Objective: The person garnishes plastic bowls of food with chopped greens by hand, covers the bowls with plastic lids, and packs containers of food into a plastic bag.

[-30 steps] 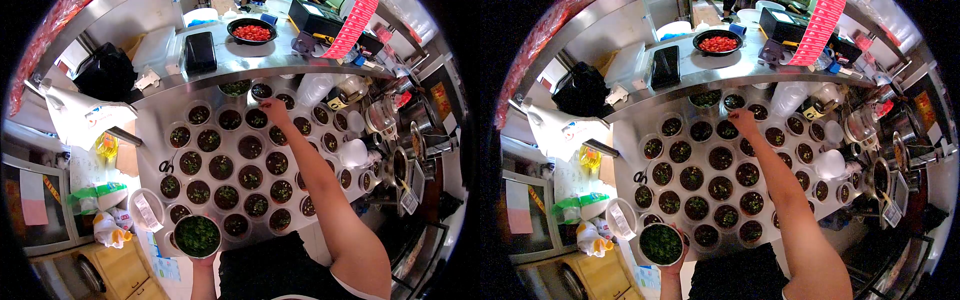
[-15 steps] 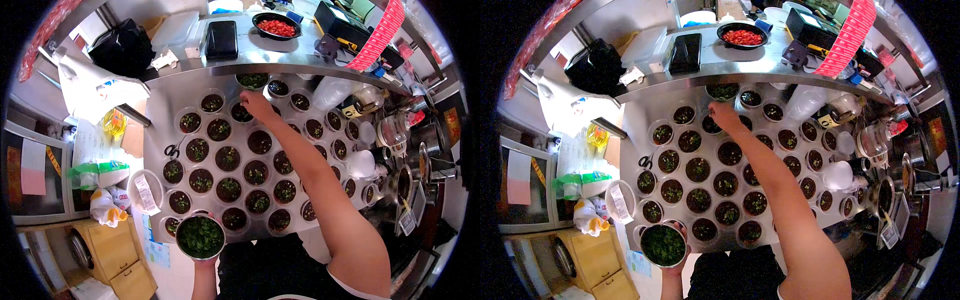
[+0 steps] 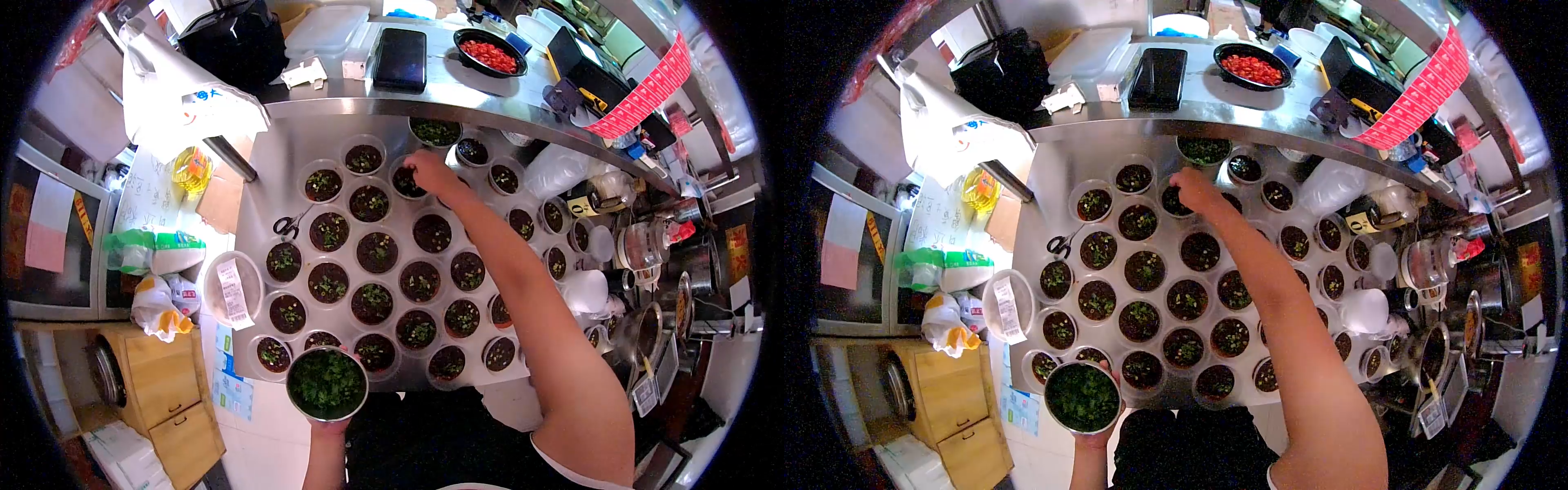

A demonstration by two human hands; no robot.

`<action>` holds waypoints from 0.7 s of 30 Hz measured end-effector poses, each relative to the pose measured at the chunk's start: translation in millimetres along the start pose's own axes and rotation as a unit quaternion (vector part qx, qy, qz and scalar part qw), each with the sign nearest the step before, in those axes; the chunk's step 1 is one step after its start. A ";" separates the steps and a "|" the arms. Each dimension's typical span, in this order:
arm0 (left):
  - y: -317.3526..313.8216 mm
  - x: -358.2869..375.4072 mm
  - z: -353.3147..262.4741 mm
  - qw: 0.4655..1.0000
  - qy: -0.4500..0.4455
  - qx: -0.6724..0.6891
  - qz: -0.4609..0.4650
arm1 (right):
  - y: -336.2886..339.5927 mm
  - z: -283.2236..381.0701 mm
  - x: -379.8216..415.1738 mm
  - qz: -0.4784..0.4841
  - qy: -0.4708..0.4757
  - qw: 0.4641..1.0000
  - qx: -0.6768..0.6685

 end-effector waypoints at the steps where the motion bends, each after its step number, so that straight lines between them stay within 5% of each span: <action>1: -4.1 -0.1 2.2 1.000 -0.001 0.013 -0.001 | 5.5 8.0 1.1 -0.005 0.002 1.000 -0.012; 7: -5.4 -22.0 20.8 0.999 -0.006 0.024 -0.037 | 14.0 15.2 14.4 0.049 -0.053 0.996 -0.051; 11: -11.0 -21.0 20.9 1.000 -0.007 0.008 0.022 | 12.2 6.0 15.6 -0.019 -0.027 0.986 -0.165; 14: -21.9 -21.2 30.9 0.997 0.029 0.047 0.054 | 25.8 21.7 22.5 -0.060 -0.029 0.990 -0.128; 16: -33.8 -19.7 36.1 0.993 0.043 0.068 0.081 | 8.9 29.4 25.3 -0.045 0.034 0.996 0.070; 19: -36.4 -18.3 36.1 0.994 0.047 0.045 0.091 | 21.8 36.0 32.5 -0.097 0.023 0.994 0.050; 21: -38.3 -18.6 37.1 0.993 0.053 0.042 0.098 | 32.7 54.6 33.4 -0.047 0.011 0.998 0.039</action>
Point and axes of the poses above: each hand's wrist, its own x-axis away from the middle knuckle, its own y-axis out of the back of the hand, z = x × y, the point moved 9 cm from there along -x, towards the middle knuckle, and after that the axes turned 7 degrees about z, right-handed, at the moved point
